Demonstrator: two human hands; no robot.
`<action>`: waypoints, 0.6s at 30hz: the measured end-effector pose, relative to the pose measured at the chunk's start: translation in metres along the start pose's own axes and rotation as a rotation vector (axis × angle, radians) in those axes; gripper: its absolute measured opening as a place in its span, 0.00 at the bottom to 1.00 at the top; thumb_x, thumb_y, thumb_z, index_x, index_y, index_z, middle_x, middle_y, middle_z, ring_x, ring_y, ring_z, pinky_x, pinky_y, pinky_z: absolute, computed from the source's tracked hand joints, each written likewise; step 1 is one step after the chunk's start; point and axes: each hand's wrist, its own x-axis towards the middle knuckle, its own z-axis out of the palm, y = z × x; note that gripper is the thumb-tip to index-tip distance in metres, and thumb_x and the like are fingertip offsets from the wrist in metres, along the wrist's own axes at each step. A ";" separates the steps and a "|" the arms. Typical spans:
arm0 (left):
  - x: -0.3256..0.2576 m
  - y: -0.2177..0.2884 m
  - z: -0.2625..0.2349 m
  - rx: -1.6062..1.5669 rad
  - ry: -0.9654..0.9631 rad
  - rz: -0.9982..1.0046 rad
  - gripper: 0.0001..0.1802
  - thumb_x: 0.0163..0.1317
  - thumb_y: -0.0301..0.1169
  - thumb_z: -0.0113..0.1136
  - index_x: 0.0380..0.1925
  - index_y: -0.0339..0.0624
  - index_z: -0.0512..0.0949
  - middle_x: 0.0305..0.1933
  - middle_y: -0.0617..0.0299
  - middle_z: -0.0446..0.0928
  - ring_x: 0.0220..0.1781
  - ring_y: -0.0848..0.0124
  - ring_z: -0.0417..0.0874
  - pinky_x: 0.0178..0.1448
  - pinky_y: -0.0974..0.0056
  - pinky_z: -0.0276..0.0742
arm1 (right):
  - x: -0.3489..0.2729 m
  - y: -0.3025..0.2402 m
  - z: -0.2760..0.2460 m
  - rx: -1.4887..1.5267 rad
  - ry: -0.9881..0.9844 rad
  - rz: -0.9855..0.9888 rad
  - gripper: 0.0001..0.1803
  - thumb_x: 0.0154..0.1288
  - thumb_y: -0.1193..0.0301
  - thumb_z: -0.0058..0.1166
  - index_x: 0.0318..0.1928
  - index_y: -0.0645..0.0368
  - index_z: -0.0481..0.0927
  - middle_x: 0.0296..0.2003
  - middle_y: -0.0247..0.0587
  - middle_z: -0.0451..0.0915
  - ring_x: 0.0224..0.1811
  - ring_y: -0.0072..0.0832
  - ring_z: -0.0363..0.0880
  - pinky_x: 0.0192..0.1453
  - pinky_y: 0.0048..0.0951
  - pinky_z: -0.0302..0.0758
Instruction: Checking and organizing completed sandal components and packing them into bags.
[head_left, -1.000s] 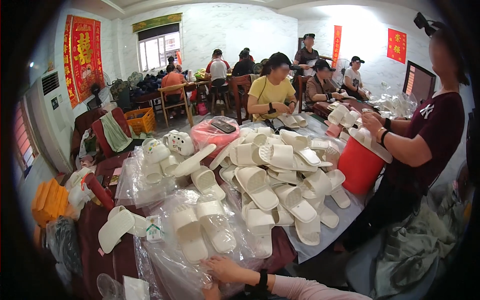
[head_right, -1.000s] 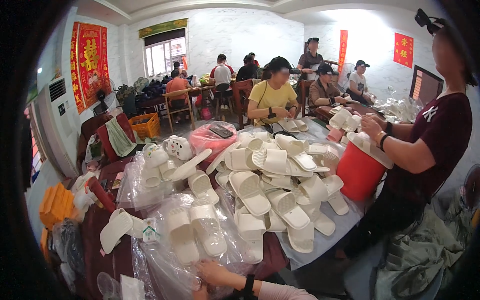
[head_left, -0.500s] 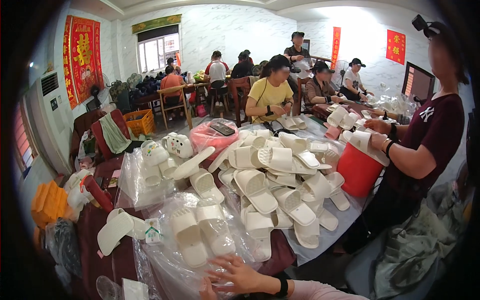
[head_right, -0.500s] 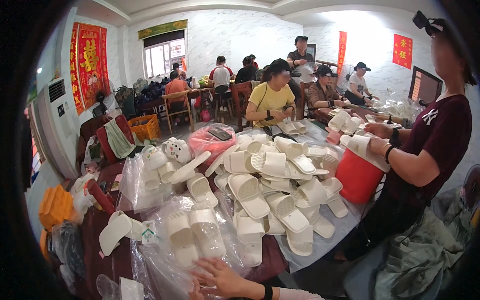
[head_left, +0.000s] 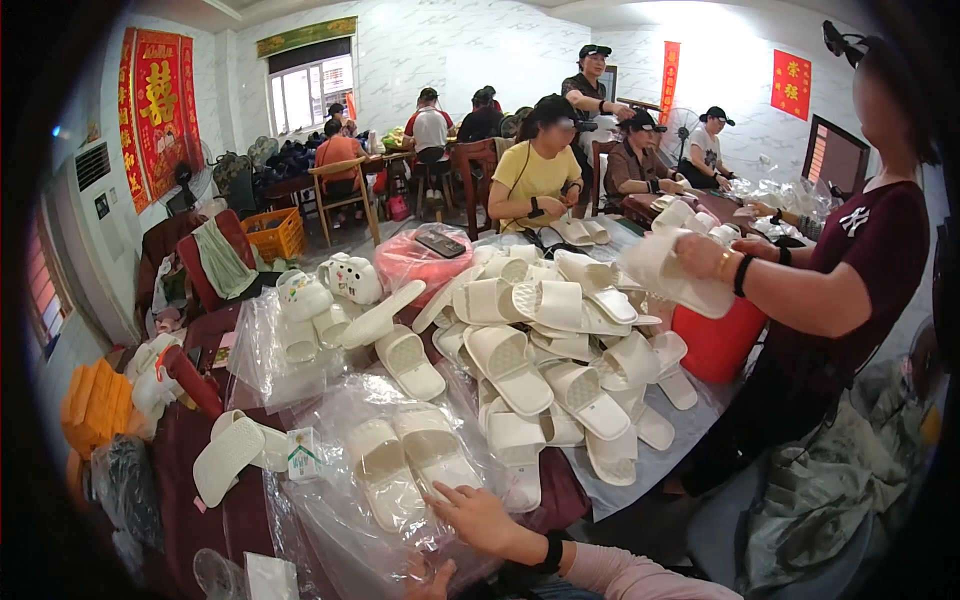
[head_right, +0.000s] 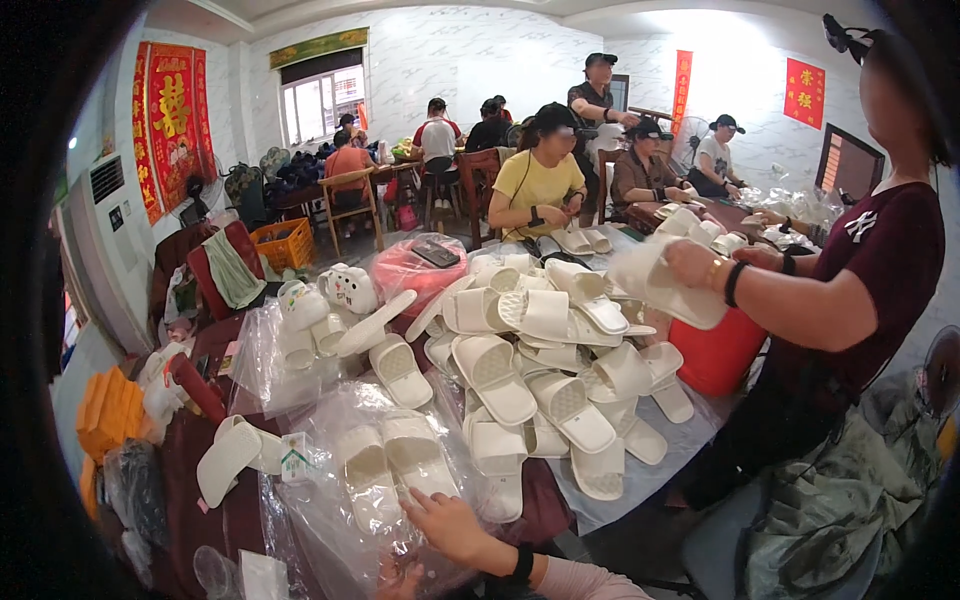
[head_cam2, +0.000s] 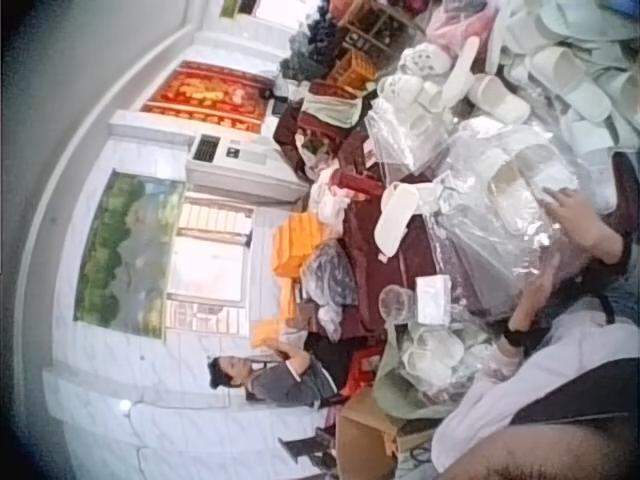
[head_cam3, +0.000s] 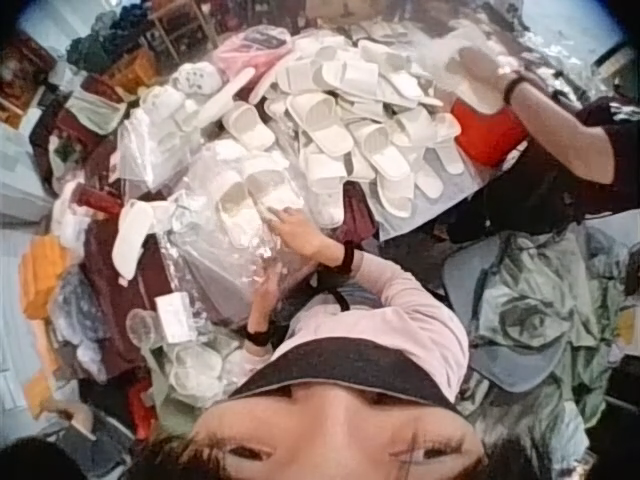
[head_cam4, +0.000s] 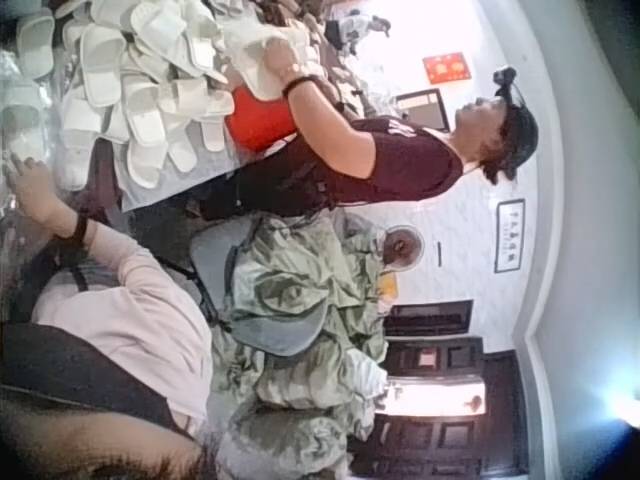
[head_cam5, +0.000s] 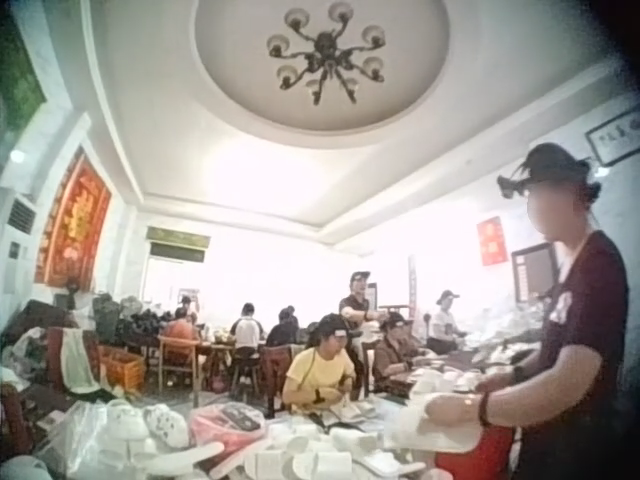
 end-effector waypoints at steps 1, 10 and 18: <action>0.002 0.001 -0.001 0.014 -0.003 0.023 0.18 0.70 0.36 0.45 0.51 0.34 0.73 0.42 0.54 0.77 0.43 0.57 0.78 0.50 0.57 0.73 | 0.001 0.002 -0.002 0.057 0.015 0.036 0.32 0.51 0.76 0.52 0.61 0.53 0.69 0.59 0.44 0.71 0.44 0.40 0.76 0.45 0.38 0.75; 0.030 0.068 -0.041 -1.018 -0.091 -0.620 0.26 0.69 0.44 0.42 0.57 0.35 0.66 0.52 0.44 0.74 0.59 0.50 0.71 0.58 0.49 0.71 | 0.001 -0.006 -0.013 0.195 0.222 0.059 0.35 0.49 0.74 0.55 0.62 0.50 0.68 0.59 0.44 0.70 0.48 0.42 0.76 0.47 0.36 0.76; 0.038 0.004 -0.034 -1.463 -0.296 -0.590 0.40 0.60 0.60 0.45 0.61 0.39 0.63 0.60 0.46 0.69 0.63 0.48 0.68 0.62 0.38 0.62 | -0.004 -0.012 -0.005 0.313 0.221 0.134 0.31 0.54 0.75 0.54 0.62 0.46 0.70 0.59 0.43 0.70 0.52 0.44 0.75 0.52 0.38 0.75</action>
